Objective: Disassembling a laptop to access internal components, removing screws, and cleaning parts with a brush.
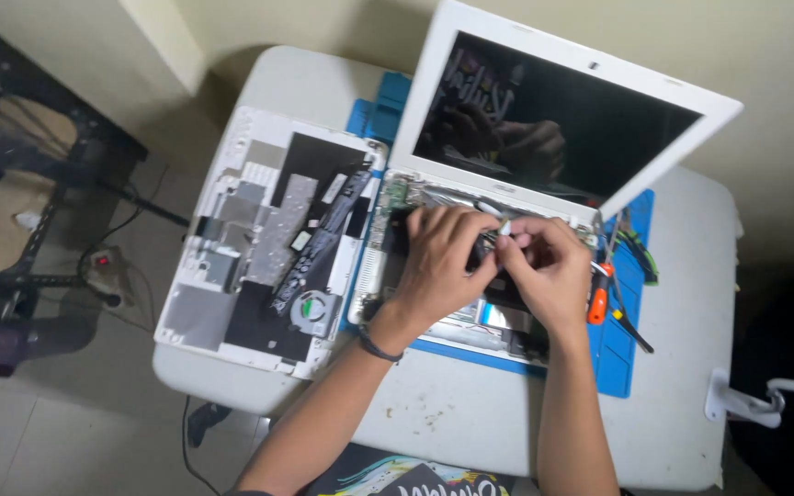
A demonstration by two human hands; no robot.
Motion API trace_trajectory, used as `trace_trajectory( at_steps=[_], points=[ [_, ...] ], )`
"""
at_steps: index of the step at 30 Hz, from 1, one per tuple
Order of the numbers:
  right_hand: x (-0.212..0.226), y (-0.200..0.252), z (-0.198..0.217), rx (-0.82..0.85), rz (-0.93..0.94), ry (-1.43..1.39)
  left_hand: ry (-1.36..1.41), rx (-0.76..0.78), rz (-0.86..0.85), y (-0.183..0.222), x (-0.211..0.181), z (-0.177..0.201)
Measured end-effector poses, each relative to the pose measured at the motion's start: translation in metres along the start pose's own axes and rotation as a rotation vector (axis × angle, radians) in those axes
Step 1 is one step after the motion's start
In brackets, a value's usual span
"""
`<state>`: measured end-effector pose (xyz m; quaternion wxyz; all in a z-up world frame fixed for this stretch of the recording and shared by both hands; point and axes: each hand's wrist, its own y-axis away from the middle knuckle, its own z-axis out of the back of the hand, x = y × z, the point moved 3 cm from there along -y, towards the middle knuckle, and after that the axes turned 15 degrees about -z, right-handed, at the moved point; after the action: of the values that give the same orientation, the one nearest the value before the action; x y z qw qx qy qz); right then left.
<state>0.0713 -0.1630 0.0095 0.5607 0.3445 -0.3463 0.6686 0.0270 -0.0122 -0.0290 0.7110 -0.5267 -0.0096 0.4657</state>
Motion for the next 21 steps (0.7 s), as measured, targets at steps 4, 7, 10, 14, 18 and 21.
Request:
trace_trajectory(
  at_steps=[4, 7, 10, 14, 18, 21],
  points=[
    [-0.006, 0.004, 0.005, -0.034, -0.037, -0.074, 0.087, 0.023, 0.001, -0.001, -0.009, -0.002],
    [-0.004, 0.008, 0.009, -0.022, -0.091, -0.127, 0.155, 0.015, 0.041, -0.003, -0.013, -0.005],
    [-0.002, 0.009, 0.019, -0.016, -0.065, -0.156, 0.241, -0.021, 0.064, -0.011, -0.019, 0.001],
    [-0.014, 0.004, 0.047, -0.14, 0.03, -0.023, 0.311, -0.057, 0.162, -0.01, -0.014, 0.001],
    [-0.027, 0.002, 0.069, -0.281, 0.08, 0.115, 0.392, -0.082, 0.266, -0.005, -0.01, -0.003],
    [-0.037, 0.001, 0.07, -0.251, 0.132, 0.305, 0.415, -0.077, 0.252, -0.007, -0.01, -0.003]
  ],
)
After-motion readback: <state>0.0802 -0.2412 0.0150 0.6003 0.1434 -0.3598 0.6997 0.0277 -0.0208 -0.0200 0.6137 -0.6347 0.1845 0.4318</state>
